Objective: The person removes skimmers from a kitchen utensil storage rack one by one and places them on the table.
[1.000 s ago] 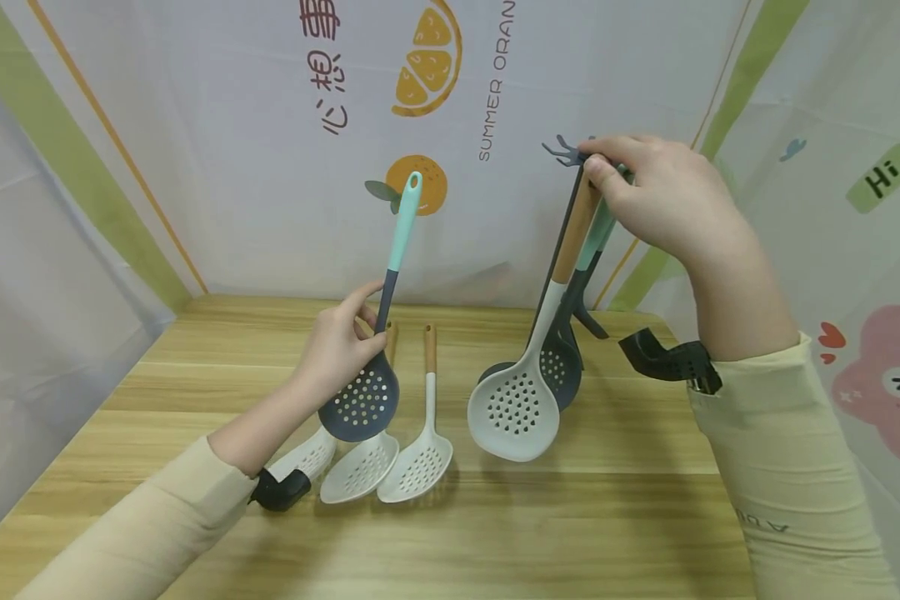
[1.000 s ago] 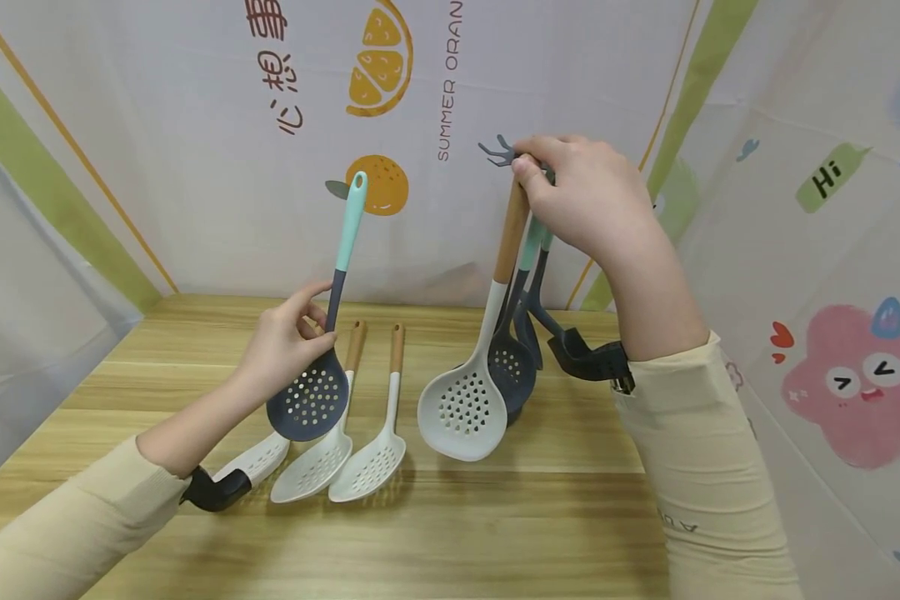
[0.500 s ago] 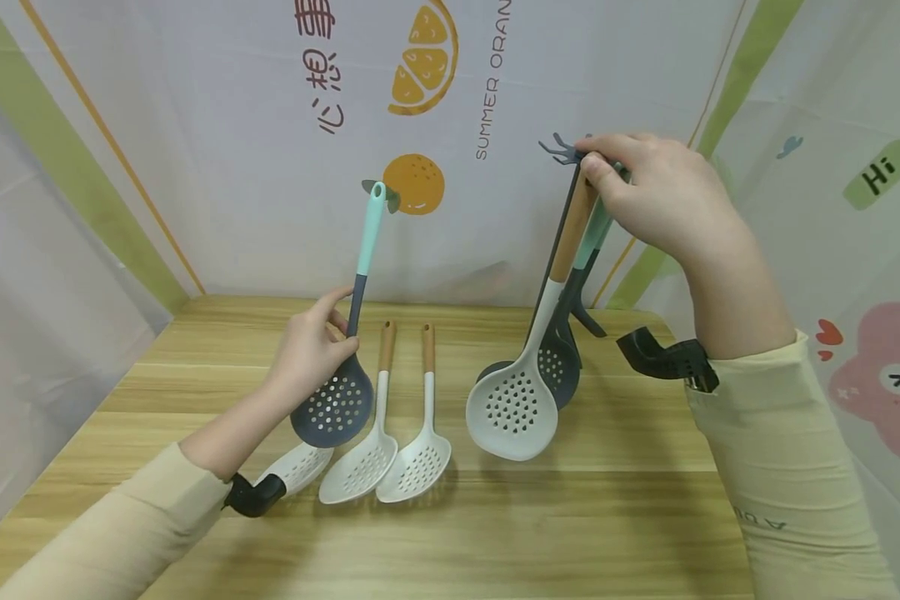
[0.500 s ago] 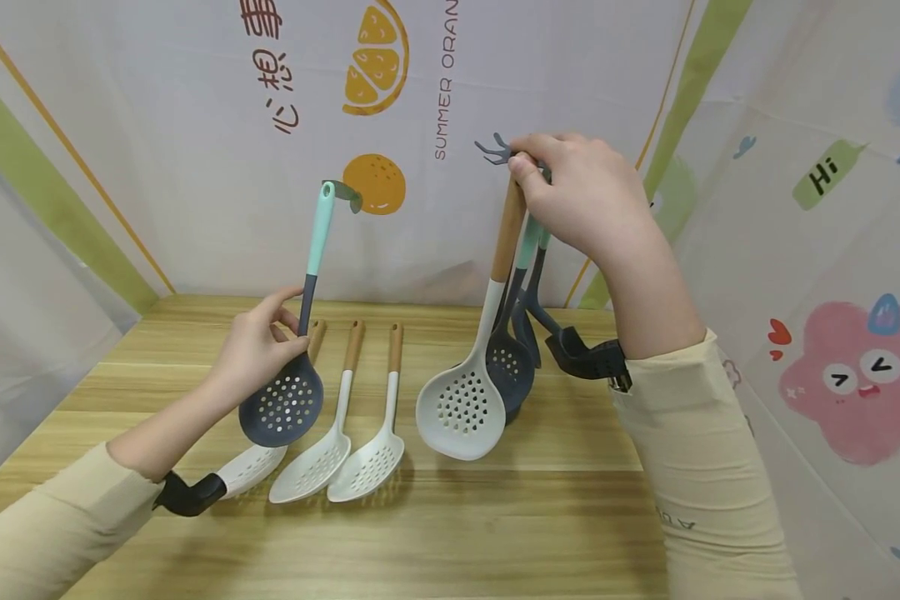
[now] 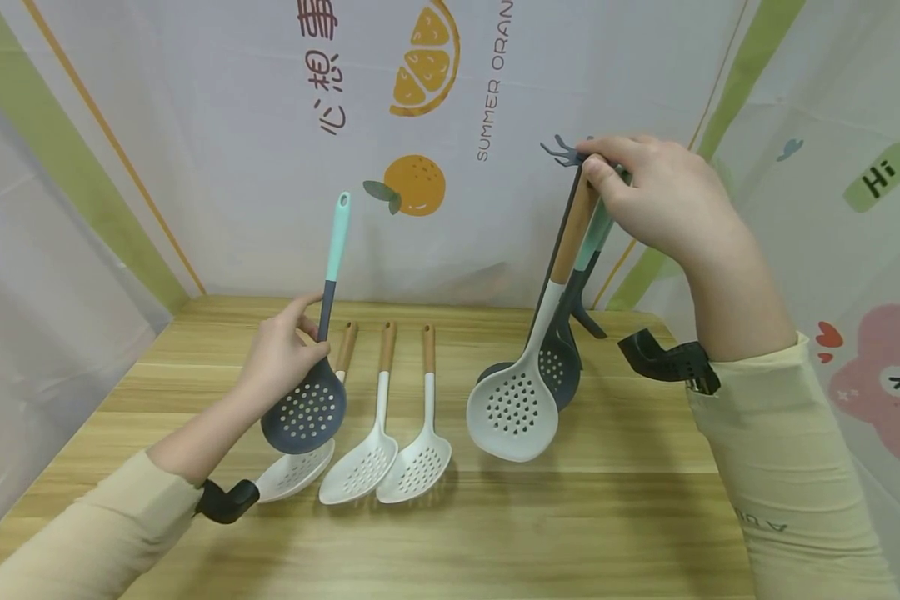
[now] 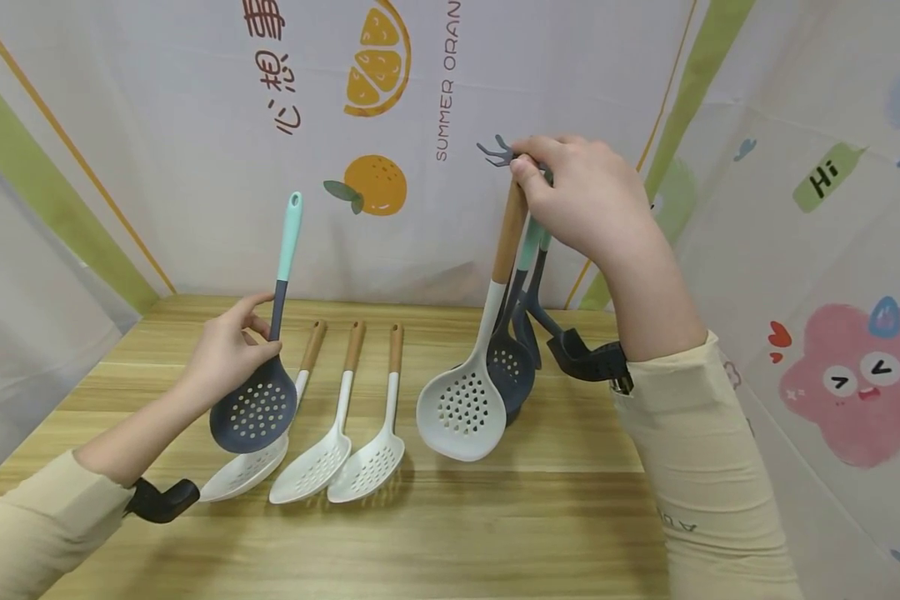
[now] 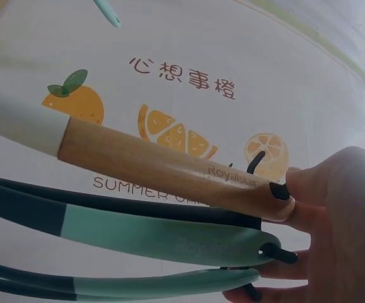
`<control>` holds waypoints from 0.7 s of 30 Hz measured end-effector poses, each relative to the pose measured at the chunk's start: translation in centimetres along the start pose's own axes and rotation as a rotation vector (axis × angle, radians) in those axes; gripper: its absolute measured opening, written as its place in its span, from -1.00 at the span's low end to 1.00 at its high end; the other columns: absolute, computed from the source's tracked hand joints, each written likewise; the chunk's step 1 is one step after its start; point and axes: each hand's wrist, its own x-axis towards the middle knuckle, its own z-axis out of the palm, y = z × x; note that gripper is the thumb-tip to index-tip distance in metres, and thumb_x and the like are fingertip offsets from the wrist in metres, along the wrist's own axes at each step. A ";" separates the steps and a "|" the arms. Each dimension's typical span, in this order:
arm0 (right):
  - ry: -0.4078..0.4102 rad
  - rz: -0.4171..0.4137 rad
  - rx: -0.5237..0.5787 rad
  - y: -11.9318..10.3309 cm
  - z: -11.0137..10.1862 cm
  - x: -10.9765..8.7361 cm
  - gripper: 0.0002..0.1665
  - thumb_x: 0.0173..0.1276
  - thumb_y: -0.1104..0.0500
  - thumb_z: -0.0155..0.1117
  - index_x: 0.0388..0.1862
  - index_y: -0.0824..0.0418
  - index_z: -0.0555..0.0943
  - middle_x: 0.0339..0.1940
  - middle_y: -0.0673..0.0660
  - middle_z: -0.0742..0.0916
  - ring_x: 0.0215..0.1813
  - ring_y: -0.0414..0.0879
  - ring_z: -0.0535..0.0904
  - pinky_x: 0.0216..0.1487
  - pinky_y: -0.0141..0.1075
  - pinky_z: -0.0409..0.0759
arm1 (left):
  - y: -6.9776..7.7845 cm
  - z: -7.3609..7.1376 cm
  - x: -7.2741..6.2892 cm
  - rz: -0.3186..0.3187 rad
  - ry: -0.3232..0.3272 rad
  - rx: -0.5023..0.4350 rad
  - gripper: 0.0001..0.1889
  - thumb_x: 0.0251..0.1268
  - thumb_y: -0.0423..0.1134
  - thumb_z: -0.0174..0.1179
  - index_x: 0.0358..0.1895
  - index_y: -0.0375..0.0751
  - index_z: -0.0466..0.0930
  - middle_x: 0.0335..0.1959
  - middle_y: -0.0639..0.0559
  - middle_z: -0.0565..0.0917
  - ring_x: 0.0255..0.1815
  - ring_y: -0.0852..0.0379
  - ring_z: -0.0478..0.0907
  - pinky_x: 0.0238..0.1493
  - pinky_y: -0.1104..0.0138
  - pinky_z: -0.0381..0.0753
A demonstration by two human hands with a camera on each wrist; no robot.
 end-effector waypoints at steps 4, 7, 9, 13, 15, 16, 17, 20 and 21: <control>0.002 -0.002 0.000 0.0 0.1 0.0 -0.41 0.54 -0.16 -0.30 0.48 -0.11 0.26 0.48 0.12 0.28 0.47 0.22 0.08 0.32 0.22 0.06 | -0.7 -0.4 -0.2 -0.004 -0.007 0.013 -0.33 0.01 -0.58 0.24 0.30 -0.38 0.31 -0.43 -0.21 0.62 -0.71 0.13 0.45 -0.63 0.30 0.48; 0.001 -0.001 -0.002 -0.1 0.1 0.0 -0.41 0.54 -0.16 -0.30 0.48 -0.11 0.26 0.48 0.12 0.28 0.47 0.22 0.08 0.32 0.23 0.05 | -1.2 -0.7 -0.4 -0.008 -0.008 0.030 -0.33 0.00 -0.57 0.25 0.30 -0.38 0.31 -0.44 -0.20 0.63 -0.71 0.13 0.44 -0.63 0.29 0.46; 0.002 0.000 -0.006 -0.1 0.1 0.0 -0.41 0.54 -0.17 -0.31 0.48 -0.11 0.26 0.48 0.12 0.28 0.47 0.22 0.08 0.32 0.23 0.05 | -1.5 -0.9 -0.5 -0.018 -0.009 0.046 -0.33 0.00 -0.56 0.25 0.29 -0.39 0.31 -0.44 -0.20 0.63 -0.71 0.13 0.42 -0.64 0.30 0.43; 0.001 0.005 -0.010 -0.1 0.1 0.0 -0.41 0.54 -0.17 -0.31 0.48 -0.12 0.25 0.48 0.12 0.27 0.47 0.22 0.07 0.32 0.23 0.05 | -2.2 -1.4 -0.7 -0.033 -0.014 0.072 -0.33 0.00 -0.55 0.25 0.30 -0.39 0.31 -0.43 -0.21 0.63 -0.72 0.13 0.38 -0.65 0.30 0.40; 0.001 0.004 -0.012 -0.1 0.1 0.0 -0.41 0.54 -0.17 -0.31 0.48 -0.11 0.25 0.48 0.11 0.27 0.47 0.22 0.07 0.32 0.23 0.05 | -2.5 -1.6 -0.8 -0.044 -0.019 0.074 -0.32 0.01 -0.54 0.25 0.30 -0.40 0.30 -0.42 -0.23 0.63 -0.71 0.12 0.38 -0.64 0.29 0.40; 0.001 0.004 -0.012 -0.1 0.1 0.0 -0.41 0.54 -0.17 -0.31 0.48 -0.11 0.25 0.48 0.11 0.27 0.47 0.22 0.06 0.32 0.23 0.04 | -2.6 -1.7 -0.8 -0.049 -0.021 0.074 -0.32 0.01 -0.54 0.25 0.31 -0.41 0.29 -0.41 -0.24 0.63 -0.70 0.11 0.37 -0.64 0.29 0.40; 0.002 0.002 -0.012 -0.1 0.1 0.0 -0.41 0.54 -0.17 -0.31 0.48 -0.11 0.26 0.48 0.11 0.27 0.47 0.22 0.07 0.32 0.23 0.05 | -2.8 -1.9 -0.9 -0.056 -0.027 0.075 -0.32 0.02 -0.54 0.25 0.31 -0.41 0.28 -0.40 -0.26 0.63 -0.69 0.11 0.39 -0.63 0.28 0.41; 0.003 -0.003 -0.011 -0.1 0.1 0.0 -0.41 0.55 -0.16 -0.31 0.48 -0.10 0.26 0.48 0.11 0.28 0.47 0.21 0.07 0.32 0.22 0.05 | -3.3 -2.2 -1.1 -0.079 -0.042 0.078 -0.31 0.02 -0.53 0.26 0.32 -0.43 0.27 -0.37 -0.28 0.63 -0.66 0.10 0.43 -0.59 0.26 0.42; 0.004 -0.004 -0.009 -0.1 0.1 0.0 -0.41 0.55 -0.16 -0.31 0.48 -0.10 0.26 0.48 0.11 0.28 0.47 0.21 0.07 0.32 0.22 0.05 | -3.5 -2.3 -1.1 -0.085 -0.047 0.085 -0.31 0.02 -0.52 0.26 0.32 -0.43 0.27 -0.37 -0.28 0.63 -0.65 0.09 0.45 -0.58 0.26 0.43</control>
